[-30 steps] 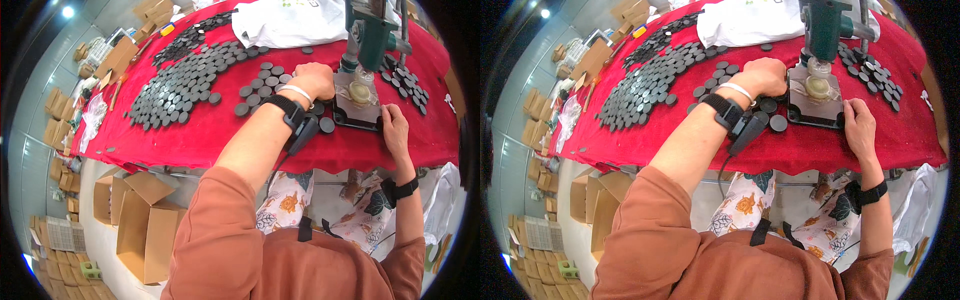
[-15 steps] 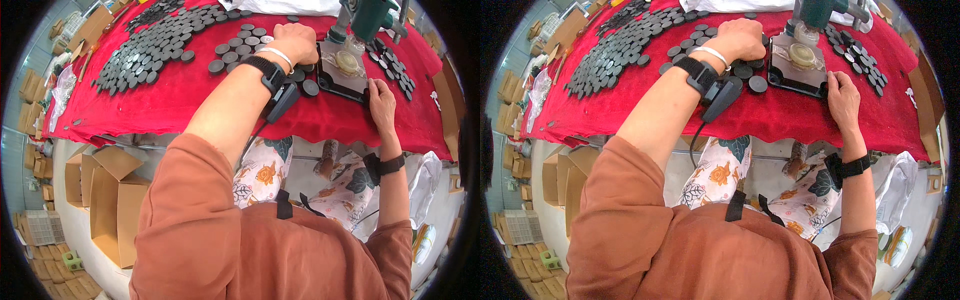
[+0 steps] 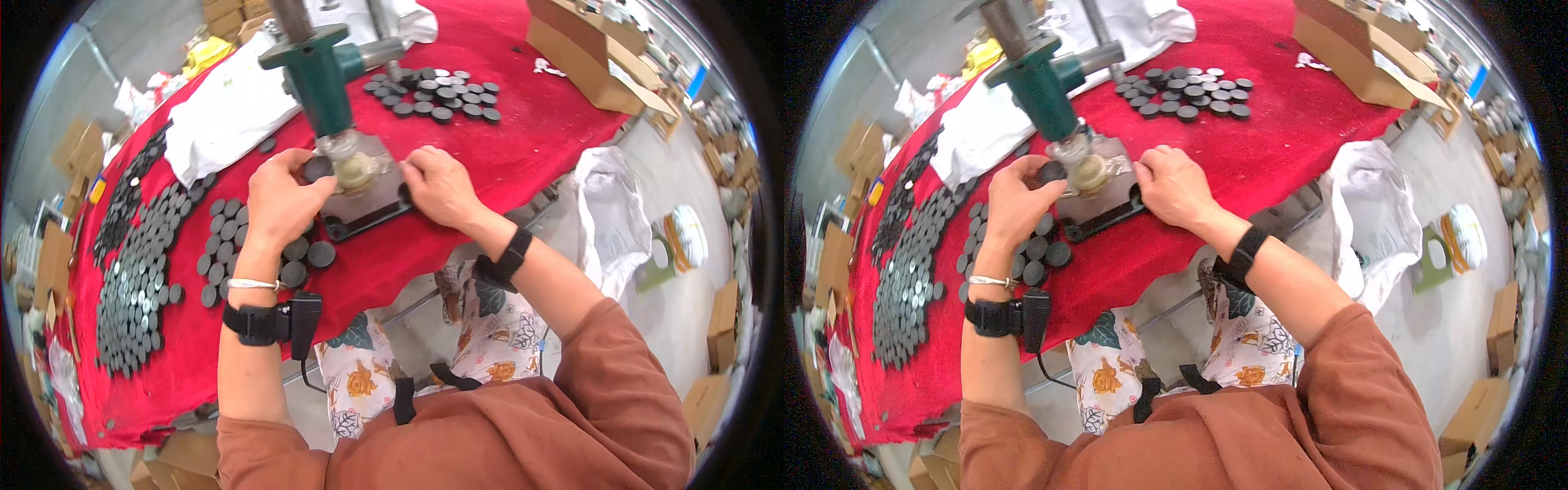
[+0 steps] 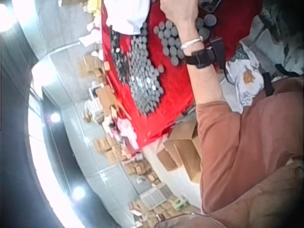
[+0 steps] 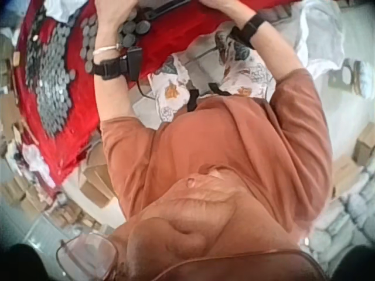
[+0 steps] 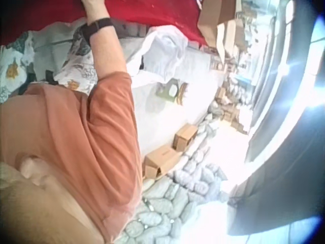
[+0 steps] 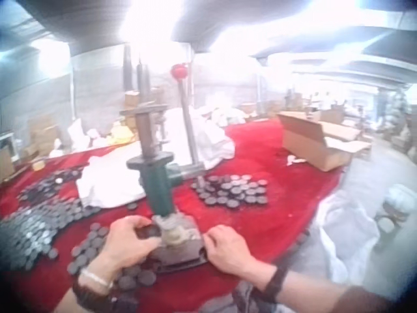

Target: Operate a manual lever press to process small black circular discs in a factory setting.

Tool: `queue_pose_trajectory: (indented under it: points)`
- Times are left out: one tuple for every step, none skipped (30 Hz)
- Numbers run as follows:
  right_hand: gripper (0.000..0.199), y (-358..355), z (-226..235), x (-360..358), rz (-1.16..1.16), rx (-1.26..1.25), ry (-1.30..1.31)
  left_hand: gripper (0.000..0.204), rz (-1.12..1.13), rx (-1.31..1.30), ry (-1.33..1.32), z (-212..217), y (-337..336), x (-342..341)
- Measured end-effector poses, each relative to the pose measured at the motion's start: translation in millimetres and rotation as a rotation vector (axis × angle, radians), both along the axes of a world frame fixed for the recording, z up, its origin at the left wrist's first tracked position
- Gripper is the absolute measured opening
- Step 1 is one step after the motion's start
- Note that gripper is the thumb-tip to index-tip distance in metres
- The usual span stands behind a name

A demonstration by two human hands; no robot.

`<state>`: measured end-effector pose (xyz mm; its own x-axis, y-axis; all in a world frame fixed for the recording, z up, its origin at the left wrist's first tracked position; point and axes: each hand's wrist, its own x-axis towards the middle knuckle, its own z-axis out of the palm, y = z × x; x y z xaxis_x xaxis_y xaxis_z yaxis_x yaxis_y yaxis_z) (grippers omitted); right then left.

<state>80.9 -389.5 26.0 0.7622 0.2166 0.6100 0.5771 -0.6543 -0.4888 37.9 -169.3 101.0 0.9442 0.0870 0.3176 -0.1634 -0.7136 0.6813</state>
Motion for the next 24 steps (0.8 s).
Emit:
queue_pose_trajectory:
  points:
    - [0.021,1,0,0,-0.001,0.009,0.006,0.045,-0.020,0.011,0.026,-1,-1,3]
    - [0.021,1,1,-1,-0.004,0.011,0.028,0.045,-0.038,0.022,0.047,-4,-1,4]
    - [0.021,2,1,-1,-0.001,0.018,0.024,0.044,-0.031,0.041,0.081,-6,0,7]
    - [0.020,2,2,-1,-0.004,0.007,0.030,0.042,-0.023,0.070,0.079,-9,0,7]
    - [0.020,2,2,-2,-0.009,0.001,0.031,0.043,-0.053,0.071,0.042,-12,-1,9]
    - [0.019,2,2,-2,-0.022,-0.007,0.034,0.043,-0.075,0.073,0.017,-14,-2,12]
    - [0.019,2,3,-2,-0.017,-0.006,0.032,0.043,-0.087,0.074,0.019,-16,-3,14]
    - [0.019,2,4,-2,-0.017,-0.009,0.035,0.041,-0.105,0.091,-0.022,-18,-5,16]
    - [0.019,2,4,-2,-0.018,-0.021,0.052,0.039,-0.111,0.106,-0.036,-20,-7,18]
    - [0.019,2,4,-2,-0.015,-0.012,0.038,0.036,-0.136,0.120,-0.096,-21,-8,20]
    - [0.019,2,3,-2,-0.015,-0.011,0.039,0.035,-0.146,0.060,-0.054,-24,-9,22]
    - [0.019,1,2,-2,-0.010,-0.022,0.048,0.034,-0.177,-0.001,-0.059,-26,-9,24]
    - [0.019,1,1,-1,-0.017,-0.020,0.026,0.033,-0.207,-0.063,-0.061,-30,-9,25]
    - [0.019,1,-1,-1,-0.021,-0.028,0.013,0.035,-0.213,-0.116,-0.080,-33,-7,26]
    - [0.018,1,-2,-1,-0.020,-0.027,-0.038,0.037,-0.220,-0.171,-0.101,-38,-6,26]
    - [0.019,1,-3,-1,-0.014,0.011,0.060,0.038,-0.229,-0.228,-0.122,-41,-4,27]
    - [0.019,0,-1,-1,-0.005,0.061,0.116,0.037,-0.221,-0.224,-0.103,-45,-2,28]
    - [0.020,-1,3,-1,0.003,0.108,0.168,0.037,-0.217,-0.223,-0.089,-47,-2,29]
    - [0.020,-3,11,-1,0.024,0.227,0.247,0.036,-0.227,-0.234,-0.124,-49,-1,31]
    - [0.020,-6,24,0,0.031,0.339,0.327,0.034,-0.217,-0.200,-0.174,-50,-3,33]
    - [0.019,-8,41,2,0.010,0.442,0.437,0.033,-0.245,-0.248,-0.158,-50,-4,32]
    - [0.018,-13,62,3,-0.042,0.534,0.398,0.034,-0.206,-0.214,-0.171,-50,-8,33]
    - [0.018,-19,89,8,0.019,0.563,0.217,0.037,-0.140,-0.053,-0.195,-48,-8,31]
    - [0.018,-24,118,12,0.047,0.582,0.093,0.039,-0.133,-0.027,-0.229,-46,-11,29]
